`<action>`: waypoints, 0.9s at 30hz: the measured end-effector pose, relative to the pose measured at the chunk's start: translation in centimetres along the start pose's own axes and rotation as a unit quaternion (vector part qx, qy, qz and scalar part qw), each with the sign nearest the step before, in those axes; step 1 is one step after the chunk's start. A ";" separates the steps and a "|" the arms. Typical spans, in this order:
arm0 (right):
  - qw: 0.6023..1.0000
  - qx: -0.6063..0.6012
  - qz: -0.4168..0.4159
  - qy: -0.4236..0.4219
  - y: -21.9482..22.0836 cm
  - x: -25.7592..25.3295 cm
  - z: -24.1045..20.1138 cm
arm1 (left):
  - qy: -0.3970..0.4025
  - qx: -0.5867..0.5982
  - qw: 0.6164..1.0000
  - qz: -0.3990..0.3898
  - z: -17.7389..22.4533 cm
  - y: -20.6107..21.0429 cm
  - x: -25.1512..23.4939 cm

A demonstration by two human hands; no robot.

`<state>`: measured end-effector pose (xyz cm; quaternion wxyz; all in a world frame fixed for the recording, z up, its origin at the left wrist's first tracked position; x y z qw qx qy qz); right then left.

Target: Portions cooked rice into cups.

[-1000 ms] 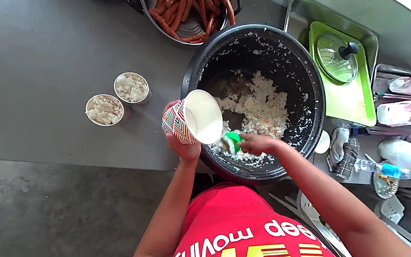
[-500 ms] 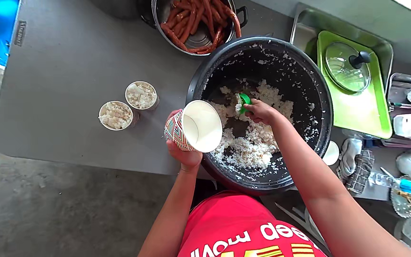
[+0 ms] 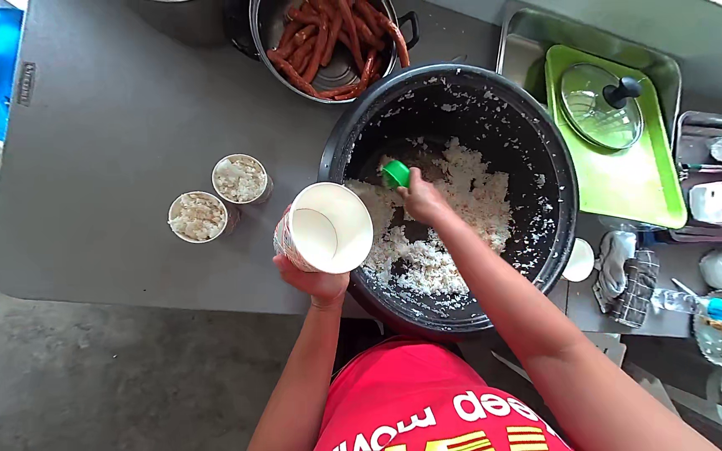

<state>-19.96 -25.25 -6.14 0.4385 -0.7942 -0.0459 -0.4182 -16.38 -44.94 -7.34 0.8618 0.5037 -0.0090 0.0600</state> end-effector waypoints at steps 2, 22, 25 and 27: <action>1.000 -0.021 -0.022 -0.001 1.7 -0.7 -0.9 | 0.005 0.003 0.999 0.037 0.0 -0.2 -0.2; 0.968 -0.033 -0.217 -0.118 6.2 2.5 1.1 | 0.020 0.007 0.999 0.034 -0.1 -1.5 -0.2; 0.990 -0.051 -0.118 -0.060 4.0 1.6 1.9 | 0.012 0.014 0.999 0.050 -0.1 -1.5 -0.1; 0.998 0.000 -0.057 -0.039 3.6 0.5 1.3 | 0.012 0.013 0.998 0.058 -0.2 -1.5 -0.1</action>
Point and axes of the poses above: each hand's wrist, its own x-axis away from the middle knuckle, its own y-axis out of the palm, z = x × y, the point moved 2 cm from there along -x, towards the middle knuckle, and after that the axes turned 7 degrees about x, right-handed, at the moved point
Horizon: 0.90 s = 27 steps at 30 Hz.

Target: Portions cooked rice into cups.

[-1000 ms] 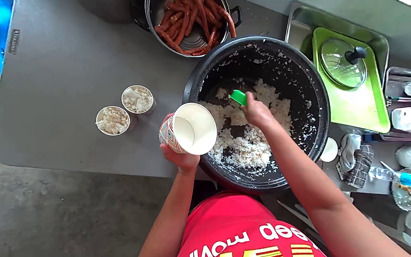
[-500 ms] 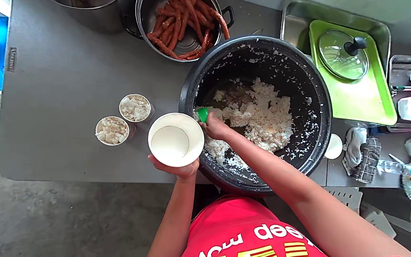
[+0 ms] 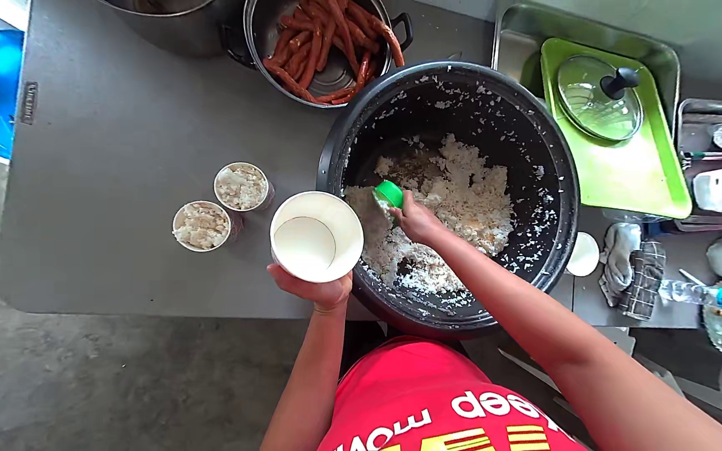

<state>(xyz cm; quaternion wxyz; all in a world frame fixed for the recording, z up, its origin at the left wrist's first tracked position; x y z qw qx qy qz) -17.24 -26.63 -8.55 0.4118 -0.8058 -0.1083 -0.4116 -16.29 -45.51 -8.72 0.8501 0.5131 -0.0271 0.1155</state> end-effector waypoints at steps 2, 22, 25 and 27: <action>0.999 0.043 0.016 -0.001 1.2 -0.4 -0.9 | 0.006 -0.010 1.000 0.008 0.0 0.1 0.0; 0.907 -0.317 -0.258 -0.105 3.5 4.7 1.9 | 0.014 -0.029 0.999 -0.012 -0.2 1.3 0.2; 0.838 -0.451 -0.282 -0.122 2.6 6.1 4.6 | -0.042 -0.048 0.996 -0.064 0.2 1.6 -0.1; 0.818 -0.498 -0.256 -0.133 1.2 7.5 6.4 | -0.091 -0.086 0.988 -0.089 0.4 2.3 -0.2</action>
Point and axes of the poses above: each hand's wrist, its own x-axis away from the middle knuckle, its own y-axis out of the palm, z = x × y, the point moved 2 cm from there along -x, towards the middle knuckle, and after that the axes turned 7 degrees about x, right-handed, at the moved point
